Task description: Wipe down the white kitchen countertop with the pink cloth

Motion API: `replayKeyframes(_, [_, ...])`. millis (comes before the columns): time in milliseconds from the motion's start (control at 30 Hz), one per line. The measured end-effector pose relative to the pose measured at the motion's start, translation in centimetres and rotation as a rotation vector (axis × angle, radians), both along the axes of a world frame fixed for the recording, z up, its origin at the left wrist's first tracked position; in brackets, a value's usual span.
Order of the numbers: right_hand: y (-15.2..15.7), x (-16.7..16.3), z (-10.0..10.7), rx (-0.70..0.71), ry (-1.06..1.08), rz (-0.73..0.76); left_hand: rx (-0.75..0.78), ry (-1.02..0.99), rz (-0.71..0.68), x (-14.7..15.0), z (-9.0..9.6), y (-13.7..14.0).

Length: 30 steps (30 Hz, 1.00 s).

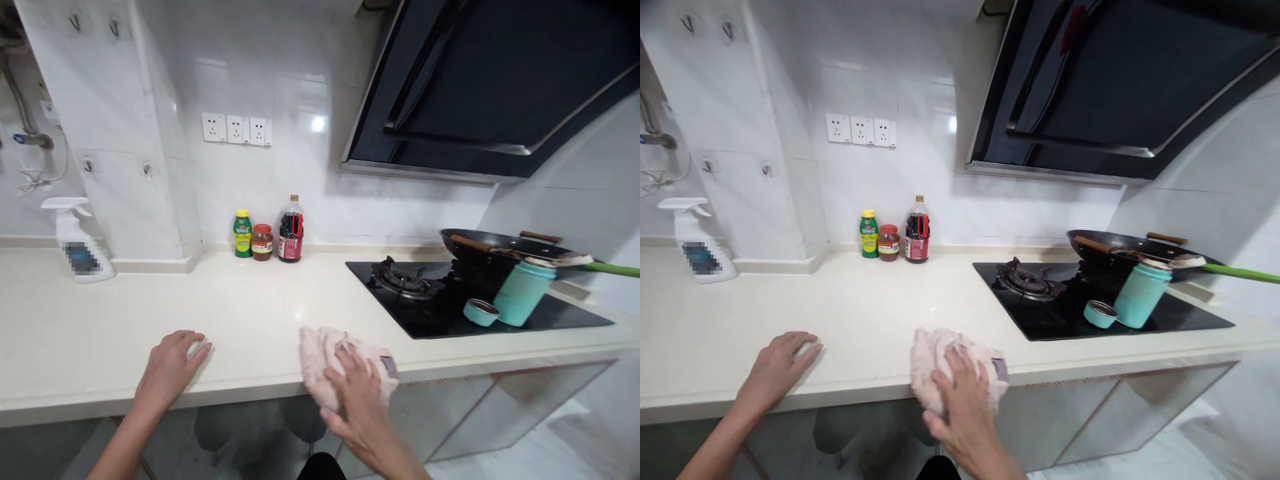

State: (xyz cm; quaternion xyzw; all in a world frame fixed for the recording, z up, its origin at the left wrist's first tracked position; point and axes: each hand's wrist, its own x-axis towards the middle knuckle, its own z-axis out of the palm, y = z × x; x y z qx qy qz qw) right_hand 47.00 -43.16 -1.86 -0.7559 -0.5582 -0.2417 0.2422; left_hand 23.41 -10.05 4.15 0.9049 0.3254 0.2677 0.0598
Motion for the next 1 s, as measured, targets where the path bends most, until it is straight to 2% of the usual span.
replayKeyframes(100, [3.6,-4.0,0.9,-0.067,-0.008,0.128,-0.01,0.011,0.006,0.0,0.2,-0.1])
replayKeyframes(267, [10.0,-8.7,0.9,-0.083,-0.056,0.218,-0.01,-0.013,-0.014,-0.1,0.2,0.5])
replayKeyframes(400, [14.3,-11.5,0.1,0.052,-0.18,0.185,-0.023,-0.03,-0.022,0.0,0.0,1.1])
replayKeyframes(467, [15.6,-12.2,-0.4,0.151,-0.25,0.138,-0.03,-0.036,-0.02,0.1,-0.1,1.4])
replayKeyframes(533, [16.1,-12.0,-1.1,0.192,-0.285,0.114,-0.026,-0.044,-0.018,0.1,-0.3,1.6])
replayKeyframes(633, [15.1,-10.3,-2.2,0.193,-0.284,0.142,-0.012,-0.035,-0.016,0.0,-0.3,1.7])
replayKeyframes(733, [12.5,-7.5,-2.5,0.237,-0.255,0.184,-0.01,0.006,-0.006,-0.1,0.0,1.6])
replayKeyframes(900, [5.5,-1.1,-1.6,0.15,-0.25,0.289,-0.006,0.021,-0.002,-0.2,0.2,1.7])
replayKeyframes(1000, [0.6,3.3,-1.3,0.093,-0.2,0.282,-0.016,0.023,-0.004,-0.2,0.0,2.1])
